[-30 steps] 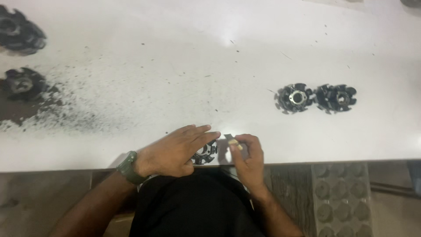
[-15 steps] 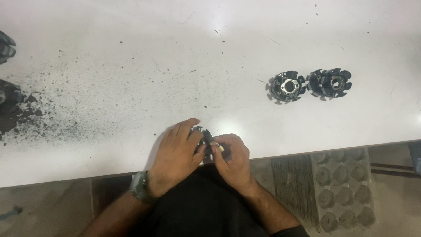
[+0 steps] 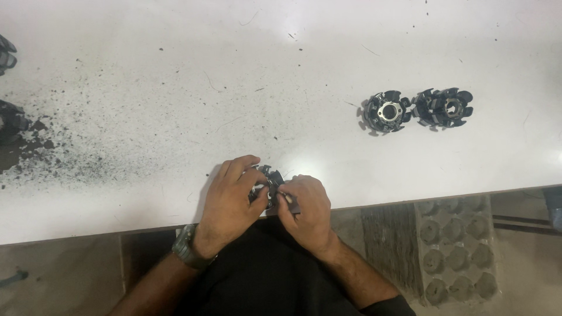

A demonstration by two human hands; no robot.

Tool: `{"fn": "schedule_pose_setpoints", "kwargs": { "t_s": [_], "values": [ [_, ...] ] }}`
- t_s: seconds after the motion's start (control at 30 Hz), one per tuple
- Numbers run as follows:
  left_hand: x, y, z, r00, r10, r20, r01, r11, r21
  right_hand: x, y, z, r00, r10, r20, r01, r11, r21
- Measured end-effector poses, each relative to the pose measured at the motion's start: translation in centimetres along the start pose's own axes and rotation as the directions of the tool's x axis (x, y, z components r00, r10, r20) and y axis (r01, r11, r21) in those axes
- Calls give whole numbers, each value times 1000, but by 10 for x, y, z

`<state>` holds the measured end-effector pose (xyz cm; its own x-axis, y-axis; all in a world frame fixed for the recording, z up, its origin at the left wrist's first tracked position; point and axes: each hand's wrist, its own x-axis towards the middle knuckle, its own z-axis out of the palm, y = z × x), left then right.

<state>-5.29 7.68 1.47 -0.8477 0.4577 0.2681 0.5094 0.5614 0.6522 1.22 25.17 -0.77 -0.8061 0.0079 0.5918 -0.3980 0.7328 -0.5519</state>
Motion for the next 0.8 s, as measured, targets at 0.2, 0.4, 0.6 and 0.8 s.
{"fn": "schedule_pose_setpoints", "kwargs": {
  "t_s": [0.2, 0.4, 0.6, 0.8],
  "values": [
    [-2, -3, 3, 999, -30, -22, 28, 994, -104, -2, 0, 2, 999, 12, 40, -12, 1000, -3],
    [-2, -5, 3, 998, 36, -56, -41, 996, -81, 4, -6, -2, 998, 34, 47, -32, 999, -37],
    [-3, -1, 10, 998, 38, -56, -43, 995, -93, 9, -5, -4, 994, 50, 98, -47, 998, -40],
    [-2, -6, 18, 995, -8, -99, -2, 995, -100, 6, -4, 0, 996, 44, 82, -42, 999, -21]
  ]
}}
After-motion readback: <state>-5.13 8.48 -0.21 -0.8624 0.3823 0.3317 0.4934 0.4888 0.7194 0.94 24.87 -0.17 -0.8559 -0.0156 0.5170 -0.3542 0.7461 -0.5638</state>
